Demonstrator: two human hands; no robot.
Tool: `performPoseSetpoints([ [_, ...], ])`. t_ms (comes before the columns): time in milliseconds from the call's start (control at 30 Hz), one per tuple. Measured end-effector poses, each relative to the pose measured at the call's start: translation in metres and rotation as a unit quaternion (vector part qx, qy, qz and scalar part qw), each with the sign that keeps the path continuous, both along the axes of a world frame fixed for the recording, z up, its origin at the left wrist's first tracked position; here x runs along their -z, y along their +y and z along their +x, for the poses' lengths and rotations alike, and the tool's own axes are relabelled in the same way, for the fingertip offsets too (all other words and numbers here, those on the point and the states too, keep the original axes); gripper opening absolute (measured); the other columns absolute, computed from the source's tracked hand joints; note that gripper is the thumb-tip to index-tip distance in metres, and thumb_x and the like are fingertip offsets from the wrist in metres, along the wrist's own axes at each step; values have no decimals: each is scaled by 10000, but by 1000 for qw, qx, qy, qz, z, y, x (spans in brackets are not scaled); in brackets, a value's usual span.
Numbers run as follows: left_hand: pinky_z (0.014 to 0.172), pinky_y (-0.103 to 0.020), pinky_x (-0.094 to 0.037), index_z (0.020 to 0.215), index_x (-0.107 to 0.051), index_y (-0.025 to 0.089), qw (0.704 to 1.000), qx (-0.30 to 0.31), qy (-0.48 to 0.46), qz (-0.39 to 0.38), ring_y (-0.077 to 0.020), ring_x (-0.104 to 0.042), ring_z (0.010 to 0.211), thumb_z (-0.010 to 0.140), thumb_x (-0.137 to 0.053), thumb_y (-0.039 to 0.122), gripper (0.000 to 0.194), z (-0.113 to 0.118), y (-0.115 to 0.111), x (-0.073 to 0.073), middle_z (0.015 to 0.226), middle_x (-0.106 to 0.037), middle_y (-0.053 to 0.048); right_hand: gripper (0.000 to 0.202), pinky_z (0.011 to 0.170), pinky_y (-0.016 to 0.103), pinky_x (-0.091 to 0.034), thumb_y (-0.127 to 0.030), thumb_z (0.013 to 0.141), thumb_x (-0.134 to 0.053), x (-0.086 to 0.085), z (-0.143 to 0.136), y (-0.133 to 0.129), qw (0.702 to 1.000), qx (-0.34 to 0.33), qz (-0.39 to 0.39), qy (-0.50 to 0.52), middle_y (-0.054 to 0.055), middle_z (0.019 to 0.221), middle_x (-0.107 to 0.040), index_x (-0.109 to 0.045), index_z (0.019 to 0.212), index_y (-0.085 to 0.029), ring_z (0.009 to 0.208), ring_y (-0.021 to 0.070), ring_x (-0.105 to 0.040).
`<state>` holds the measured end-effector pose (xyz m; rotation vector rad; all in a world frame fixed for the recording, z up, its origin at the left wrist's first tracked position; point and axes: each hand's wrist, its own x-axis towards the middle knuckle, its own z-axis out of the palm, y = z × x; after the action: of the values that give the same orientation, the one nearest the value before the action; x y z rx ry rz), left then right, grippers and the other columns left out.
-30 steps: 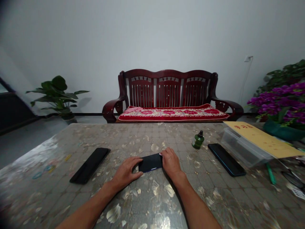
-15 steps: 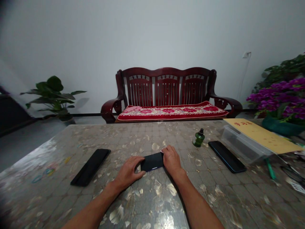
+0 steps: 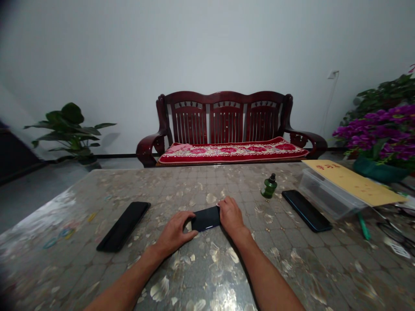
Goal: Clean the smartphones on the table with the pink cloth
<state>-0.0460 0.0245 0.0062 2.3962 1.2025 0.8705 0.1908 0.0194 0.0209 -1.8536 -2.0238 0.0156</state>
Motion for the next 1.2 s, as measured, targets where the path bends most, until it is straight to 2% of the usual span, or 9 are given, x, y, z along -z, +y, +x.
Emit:
performPoseSetpoints([
  [167,946,-416,-510,1046,-648,223,1000,0,-3,-7,-267,-655,1026,686,-743,189,374,0,1,0,1071,-718,-55,289,888,263,-445,-115,966,-489,-1,-11,-4,996,-82,-8,22,73,1015,-654,-744,1053,-218,1009,198,-572],
  [367,923,-412,-519,1049,-639,227,1000,-16,-11,-19,-269,-660,1003,668,-763,191,402,0,1,1,1049,-711,-52,310,927,289,-436,-76,939,-484,-1,-3,-1,1000,2,-7,0,102,1019,-657,-747,1055,-193,1047,227,-568],
  [567,902,-419,-528,1077,-620,215,999,-30,-17,-35,-274,-659,984,644,-783,183,464,1,1,3,1029,-699,-57,304,879,269,-452,-101,960,-478,-2,-16,-5,997,-77,-8,27,82,1013,-659,-745,1052,-214,1000,200,-581],
  [800,935,-442,-524,1105,-621,213,999,-30,-15,-36,-280,-654,1019,667,-779,181,467,0,-1,1,1068,-699,-71,309,902,287,-440,-90,952,-477,-1,-5,-2,1000,-8,-8,2,99,1007,-659,-747,1054,-201,1025,222,-576],
  [1033,986,-480,-515,1162,-653,217,1000,-17,-11,-21,-300,-657,1076,681,-783,197,498,-1,0,6,1142,-716,-89,304,886,268,-446,-114,968,-473,-1,-18,-9,995,-91,-3,36,63,990,-648,-739,1063,-225,993,193,-568],
  [1200,1013,-497,-511,1208,-661,238,1000,-16,-10,-14,-308,-662,1106,699,-776,229,521,-2,2,9,1184,-718,-86,318,902,284,-439,-75,940,-471,-3,-4,-8,1000,-20,-10,3,90,1003,-655,-745,1043,-200,1016,217,-573],
])
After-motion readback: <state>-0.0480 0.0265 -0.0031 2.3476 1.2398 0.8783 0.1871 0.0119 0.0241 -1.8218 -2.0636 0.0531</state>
